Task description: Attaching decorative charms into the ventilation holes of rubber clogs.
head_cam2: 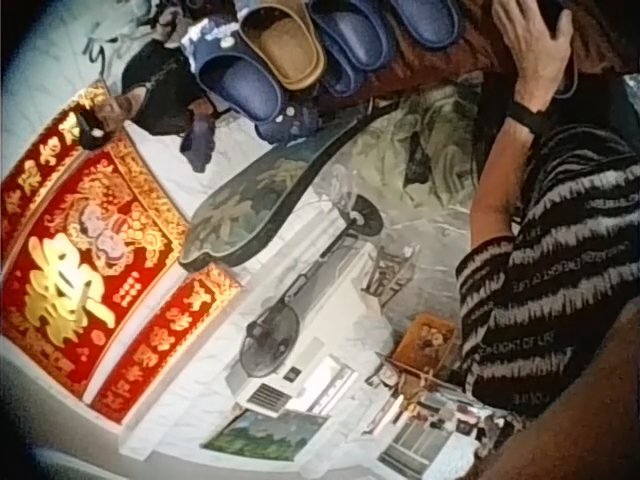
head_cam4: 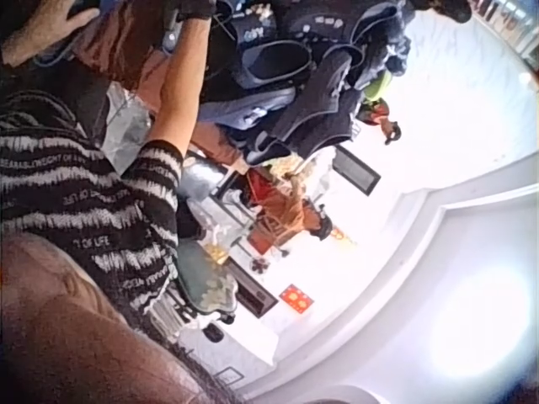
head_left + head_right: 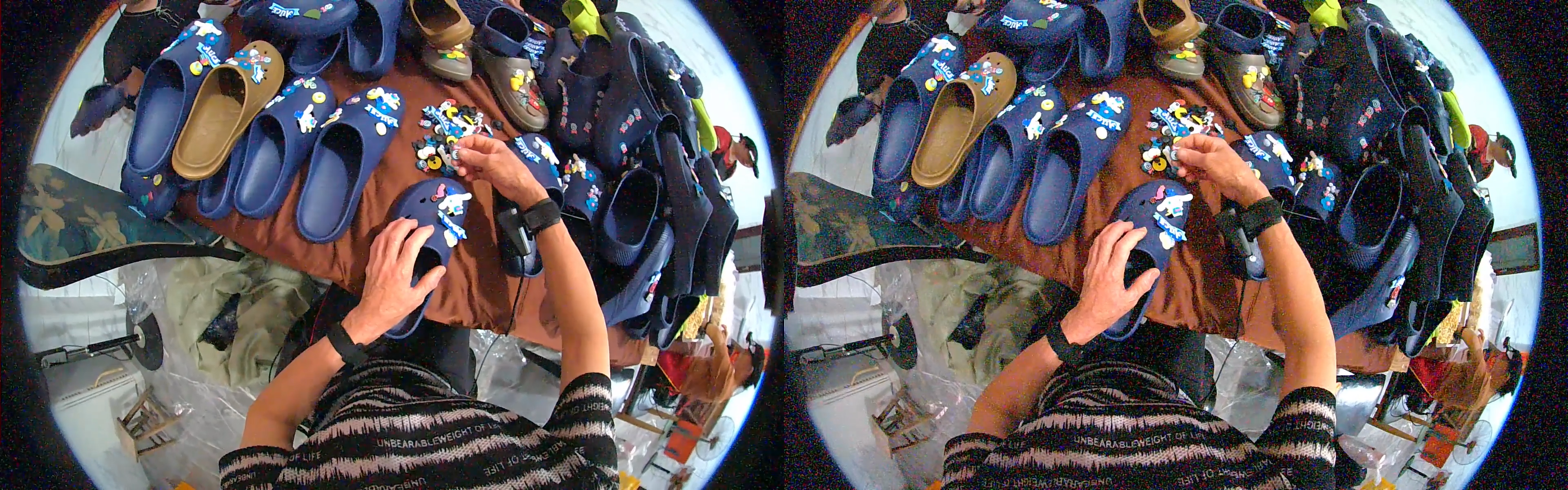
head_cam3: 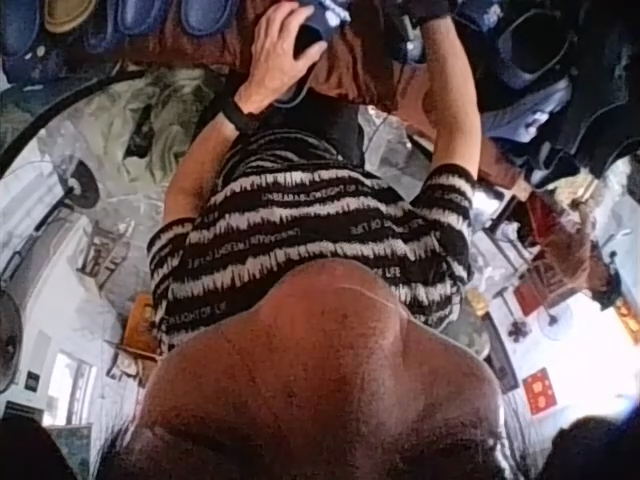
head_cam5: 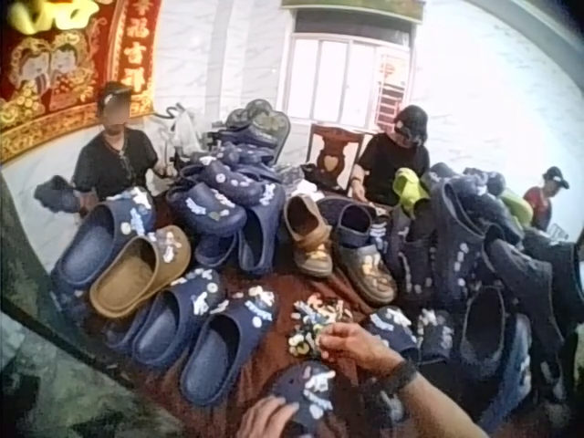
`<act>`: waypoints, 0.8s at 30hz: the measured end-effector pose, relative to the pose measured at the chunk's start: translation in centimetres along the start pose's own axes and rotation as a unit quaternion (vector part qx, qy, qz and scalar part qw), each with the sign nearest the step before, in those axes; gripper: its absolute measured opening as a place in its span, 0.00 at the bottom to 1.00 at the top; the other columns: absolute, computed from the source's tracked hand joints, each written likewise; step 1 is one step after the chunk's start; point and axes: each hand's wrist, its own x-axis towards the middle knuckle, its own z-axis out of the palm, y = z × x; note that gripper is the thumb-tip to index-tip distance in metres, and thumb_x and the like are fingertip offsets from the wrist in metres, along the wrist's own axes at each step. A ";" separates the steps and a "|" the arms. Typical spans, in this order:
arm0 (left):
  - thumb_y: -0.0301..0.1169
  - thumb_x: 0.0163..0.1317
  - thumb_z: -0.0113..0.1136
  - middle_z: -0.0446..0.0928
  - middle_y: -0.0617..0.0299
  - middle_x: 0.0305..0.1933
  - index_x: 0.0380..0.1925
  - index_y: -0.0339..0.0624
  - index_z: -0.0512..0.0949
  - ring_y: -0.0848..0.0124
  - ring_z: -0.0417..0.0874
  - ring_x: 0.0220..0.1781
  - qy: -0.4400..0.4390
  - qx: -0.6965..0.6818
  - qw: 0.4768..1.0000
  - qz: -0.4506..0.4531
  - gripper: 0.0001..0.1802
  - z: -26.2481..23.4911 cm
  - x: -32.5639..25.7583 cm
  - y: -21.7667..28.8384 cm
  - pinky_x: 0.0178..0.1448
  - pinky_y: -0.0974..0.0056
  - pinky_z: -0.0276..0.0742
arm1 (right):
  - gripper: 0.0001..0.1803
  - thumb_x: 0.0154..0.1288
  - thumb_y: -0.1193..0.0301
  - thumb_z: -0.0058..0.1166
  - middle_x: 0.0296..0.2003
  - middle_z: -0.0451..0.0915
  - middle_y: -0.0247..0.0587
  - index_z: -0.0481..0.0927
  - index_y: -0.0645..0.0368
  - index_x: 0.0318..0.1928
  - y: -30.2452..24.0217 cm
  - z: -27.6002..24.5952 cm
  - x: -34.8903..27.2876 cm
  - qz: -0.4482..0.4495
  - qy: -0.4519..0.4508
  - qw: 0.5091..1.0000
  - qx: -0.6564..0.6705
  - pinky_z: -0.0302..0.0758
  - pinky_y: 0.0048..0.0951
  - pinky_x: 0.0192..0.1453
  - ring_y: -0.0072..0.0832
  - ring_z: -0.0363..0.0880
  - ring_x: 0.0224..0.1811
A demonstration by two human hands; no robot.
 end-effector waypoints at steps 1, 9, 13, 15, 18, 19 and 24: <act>0.35 0.55 0.72 0.67 0.48 0.67 0.64 0.43 0.70 0.47 0.67 0.70 0.001 -0.003 1.000 0.002 0.36 0.0 0.1 0.1 0.74 0.47 0.63 | 0.10 0.75 0.63 0.57 0.36 0.81 0.27 0.80 0.56 0.47 -0.2 0.3 0.0 0.004 0.011 1.000 -0.027 0.76 0.21 0.44 0.16 0.78 0.36; 0.35 0.55 0.72 0.67 0.48 0.67 0.64 0.43 0.70 0.46 0.67 0.70 0.000 -0.002 1.000 -0.002 0.36 0.0 0.0 -0.1 0.73 0.47 0.64 | 0.10 0.67 0.68 0.62 0.31 0.86 0.35 0.86 0.64 0.38 -2.1 3.6 0.6 -0.155 -0.091 0.943 -0.280 0.79 0.28 0.41 0.22 0.81 0.33; 0.36 0.55 0.72 0.67 0.48 0.67 0.64 0.43 0.71 0.46 0.67 0.70 -0.002 0.002 1.000 0.000 0.36 0.0 0.1 -0.1 0.73 0.47 0.64 | 0.11 0.62 0.67 0.64 0.31 0.86 0.39 0.86 0.64 0.35 -1.8 5.0 0.8 -0.116 -0.111 0.929 -0.333 0.79 0.31 0.43 0.26 0.83 0.34; 0.36 0.55 0.72 0.67 0.48 0.67 0.64 0.43 0.71 0.46 0.67 0.70 -0.003 0.003 1.000 0.000 0.36 0.0 0.1 -0.1 0.73 0.47 0.64 | 0.11 0.62 0.67 0.65 0.30 0.86 0.41 0.86 0.64 0.35 -1.2 5.3 1.1 -0.121 -0.112 0.918 -0.361 0.79 0.32 0.43 0.27 0.84 0.35; 0.36 0.55 0.72 0.67 0.48 0.67 0.63 0.43 0.71 0.46 0.67 0.70 -0.006 0.005 1.000 -0.001 0.35 0.0 0.1 0.0 0.73 0.47 0.64 | 0.12 0.61 0.66 0.67 0.31 0.86 0.44 0.86 0.63 0.36 -0.6 5.2 1.4 -0.120 -0.110 0.906 -0.391 0.79 0.35 0.45 0.33 0.85 0.36; 0.36 0.55 0.72 0.67 0.48 0.67 0.64 0.43 0.71 0.46 0.67 0.70 -0.007 0.001 1.000 -0.003 0.35 0.0 0.1 0.0 0.73 0.47 0.64 | 0.13 0.60 0.65 0.67 0.31 0.86 0.45 0.86 0.63 0.36 -0.6 5.1 1.6 -0.133 -0.115 0.895 -0.410 0.79 0.36 0.45 0.35 0.85 0.37; 0.36 0.56 0.72 0.67 0.47 0.66 0.64 0.43 0.70 0.46 0.67 0.70 -0.005 -0.003 1.000 0.000 0.35 0.0 0.1 -0.1 0.73 0.46 0.64 | 0.14 0.59 0.63 0.68 0.33 0.86 0.48 0.86 0.64 0.34 -1.2 5.4 2.0 -0.144 -0.140 0.880 -0.430 0.79 0.39 0.46 0.42 0.85 0.38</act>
